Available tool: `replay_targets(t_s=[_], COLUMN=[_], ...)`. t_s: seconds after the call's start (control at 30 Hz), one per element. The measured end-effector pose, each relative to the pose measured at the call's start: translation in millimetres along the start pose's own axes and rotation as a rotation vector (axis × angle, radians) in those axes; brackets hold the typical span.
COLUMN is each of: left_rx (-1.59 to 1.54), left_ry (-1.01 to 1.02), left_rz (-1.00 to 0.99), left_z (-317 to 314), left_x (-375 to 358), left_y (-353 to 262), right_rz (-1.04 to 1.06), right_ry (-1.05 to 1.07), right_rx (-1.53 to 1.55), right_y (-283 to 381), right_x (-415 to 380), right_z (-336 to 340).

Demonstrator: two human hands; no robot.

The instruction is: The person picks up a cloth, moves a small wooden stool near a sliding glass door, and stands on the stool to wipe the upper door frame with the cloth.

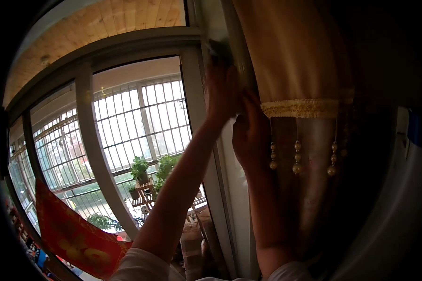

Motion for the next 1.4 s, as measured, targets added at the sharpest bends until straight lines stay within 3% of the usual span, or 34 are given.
replay_targets(t_s=[0.07, 0.2, 0.27, 0.37, 0.5, 0.63, 0.7, 0.77, 0.83, 0.9, 0.97, 1.03, 1.07, 1.1, 1.17, 1.23, 1.3, 1.33, 1.4], left_rx=[0.106, -0.018, -0.039, 0.039, -0.221, -0.290, -0.112, -0.121, -0.157, 0.544, 0.300, 0.126, 0.185, 0.199, 0.147, 0.223, 0.088, 0.418, 0.397], left_ry=[0.042, 0.224, 0.107, 0.039, 0.156, 0.092, 0.082, 0.113, 0.100, -0.138, -0.196, -0.022, 0.040, -0.012, -0.133, -0.089, 0.187, 0.213, 0.144], left_rz=[-0.148, -0.014, 0.037, -0.055, 0.080, 0.031, -0.179, -0.080, -0.143, -0.680, -0.502, -0.424, -0.435, -0.480, -0.382, -0.381, 0.042, -0.115, -0.048], left_z=[-29, -32, -25, -14, 28, 31, 20, -16, -29, -38, -58, -68, -75, -89, -86, -67, -56, -82, -38], left_x=[39, 109, 116, 74, -5, -6, 26, 71, 115, 144, 177, 216, 232, 249, 250, 241, 235, 254, 231], left_y=[20, 30, 30, 21, -1, -2, -8, 16, 23, 13, 29, 43, 49, 62, 70, 62, 75, 104, 74], right_rz=[0.052, -0.065, -0.078, -0.060, -0.038, -0.026, -0.032, -0.040, -0.077, -0.057, -0.035, -0.147, -0.127, -0.110, -0.079, -0.054, -0.099, -0.063, -0.025], right_ry=[0.004, 0.020, 0.011, 0.000, 0.004, -0.014, 0.001, 0.015, 0.016, 0.022, 0.049, 0.099, 0.098, 0.094, 0.094, 0.082, 0.072, 0.068, 0.067], right_rx=[0.053, 0.197, 0.228, 0.233, 0.068, 0.039, 0.042, 0.043, 0.116, 0.067, 0.048, 0.087, 0.080, 0.074, 0.037, 0.069, 0.139, 0.104, 0.052], right_y=[-3, -10, -11, -10, -7, -3, -3, -3, -6, -4, 0, 1, 2, 2, -1, -1, -2, -2, 2], right_x=[-1, -3, -5, -4, -3, -2, -2, -4, -6, -6, -3, -4, -4, -3, -3, -3, -5, -4, -3], right_z=[-1, -2, -2, -1, 0, 0, -1, -3, -4, -1, 0, 2, 2, 2, 3, 1, -2, -1, 1])
Point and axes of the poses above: each hand's wrist, its own x-axis towards the middle knuckle, its own z-axis out of the back of the hand, y = z × x, the point moved 5 cm from there along x, towards the middle knuckle, and after that the axes turned 2 degrees about -z, right-handed, at the moved point
